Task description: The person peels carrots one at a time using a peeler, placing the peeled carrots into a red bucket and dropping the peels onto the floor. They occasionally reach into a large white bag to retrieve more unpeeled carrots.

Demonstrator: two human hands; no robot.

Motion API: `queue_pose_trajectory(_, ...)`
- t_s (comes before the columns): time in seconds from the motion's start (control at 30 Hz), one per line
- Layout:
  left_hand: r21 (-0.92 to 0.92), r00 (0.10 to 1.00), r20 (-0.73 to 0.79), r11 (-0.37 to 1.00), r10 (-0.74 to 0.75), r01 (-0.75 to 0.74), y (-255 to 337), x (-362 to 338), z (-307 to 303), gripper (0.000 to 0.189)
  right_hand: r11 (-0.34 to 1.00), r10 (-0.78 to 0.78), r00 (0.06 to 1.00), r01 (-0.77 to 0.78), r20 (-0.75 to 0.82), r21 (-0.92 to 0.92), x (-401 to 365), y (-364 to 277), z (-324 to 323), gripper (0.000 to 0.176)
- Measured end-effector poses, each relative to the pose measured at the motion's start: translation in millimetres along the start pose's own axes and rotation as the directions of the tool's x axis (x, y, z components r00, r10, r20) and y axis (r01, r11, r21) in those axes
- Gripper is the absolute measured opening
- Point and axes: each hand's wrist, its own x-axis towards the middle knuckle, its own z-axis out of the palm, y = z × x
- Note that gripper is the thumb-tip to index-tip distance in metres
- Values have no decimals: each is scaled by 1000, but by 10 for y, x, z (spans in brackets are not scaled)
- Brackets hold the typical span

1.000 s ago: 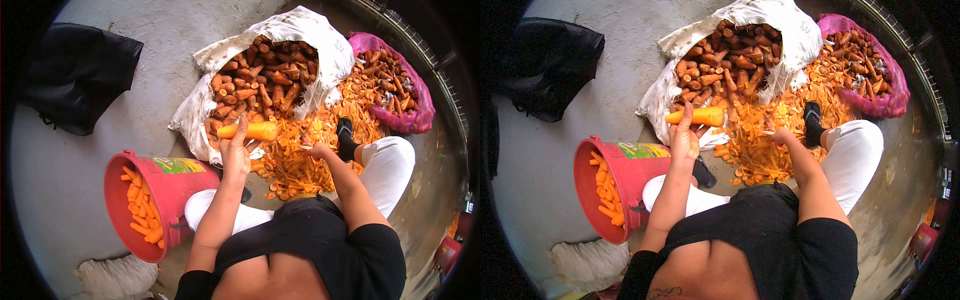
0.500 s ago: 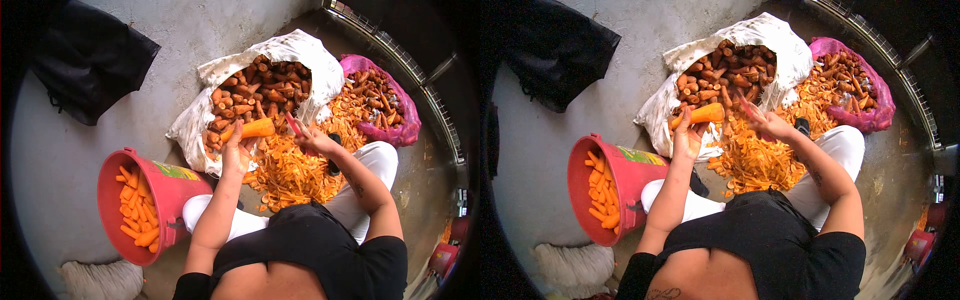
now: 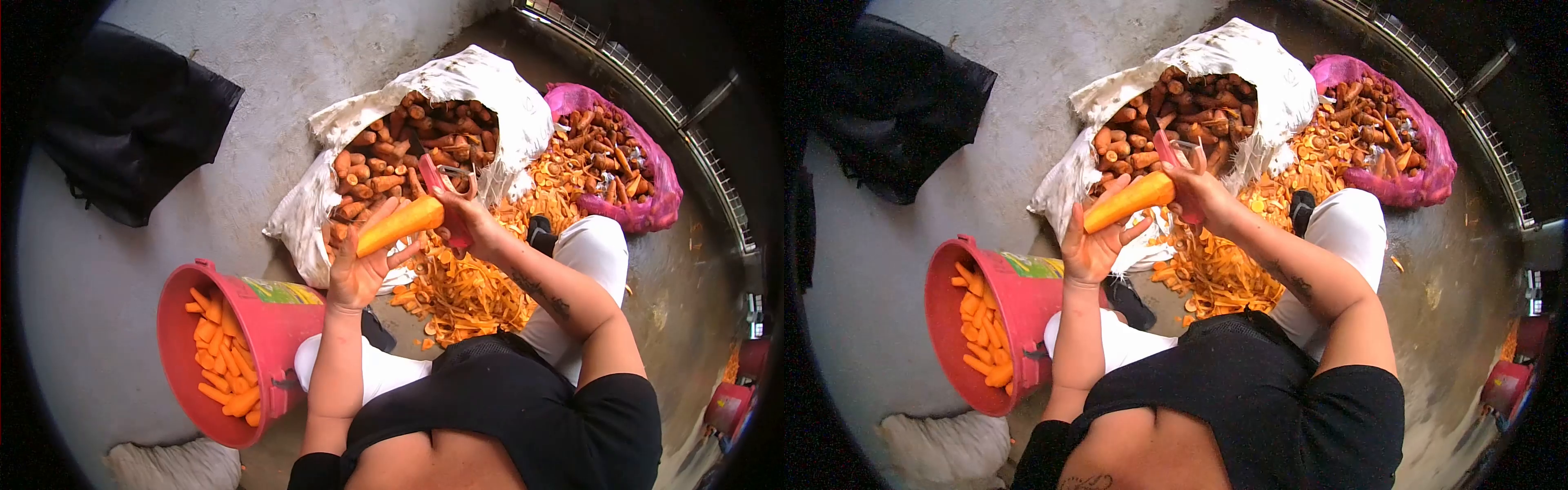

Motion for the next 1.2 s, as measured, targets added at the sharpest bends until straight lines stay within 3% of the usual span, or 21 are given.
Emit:
queue_pose_trajectory(0.1,-70,990,-63,990,-123,119,129,-72,-44,71,995,-62,986,49,-152,-88,112,134,12,38)
queue_pose_trajectory(0.2,159,968,71,961,-239,225,245,-103,-131,67,977,-162,975,137,-152,-161,57,60,80,37)
queue_pose_trajectory(0.23,199,961,-10,941,-277,274,260,-128,-51,63,975,-184,973,162,-141,-154,97,74,42,33)
queue_pose_trajectory(0.33,442,920,23,829,-391,341,215,-97,-45,62,900,-134,989,97,-59,-425,19,-37,128,48)
queue_pose_trajectory(0.4,469,939,-86,818,-332,332,21,-89,-71,56,728,-210,978,162,8,-667,97,46,51,50)
queue_pose_trajectory(0.5,571,948,-238,759,-212,313,-134,-25,-140,53,595,-366,929,190,-53,-781,119,131,36,49)
queue_pose_trajectory(0.57,898,957,-198,431,210,91,-253,-12,-312,44,435,-518,855,225,-38,-872,45,98,101,47)
queue_pose_trajectory(0.6,981,914,-103,194,392,27,-217,-9,-259,40,413,-472,879,158,-63,-897,8,95,92,44)
queue_pose_trajectory(0.63,973,891,-221,155,397,172,-161,-56,-215,33,386,-427,900,90,-91,-918,-28,84,64,40)
queue_pose_trajectory(0.67,974,884,-225,117,411,193,-103,-71,-182,32,353,-380,917,25,-119,-935,-59,83,36,36)
queue_pose_trajectory(0.77,965,857,-237,11,458,261,13,-102,-147,29,493,-465,881,175,-88,-852,-116,203,9,30)
queue_pose_trajectory(0.8,963,857,-234,-12,459,269,25,-105,-142,29,523,-510,858,245,-69,-817,-123,250,18,33)
queue_pose_trajectory(0.93,957,856,-180,-115,485,266,-8,-93,-207,30,322,-574,810,358,120,-876,-149,372,-14,32)
queue_pose_trajectory(1.07,932,873,-180,-204,453,298,-18,-84,-253,31,343,-585,798,406,146,-847,-139,583,37,29)
queue_pose_trajectory(1.2,915,886,-173,-262,431,306,21,-96,-217,20,356,-520,845,345,123,-868,-178,627,138,26)
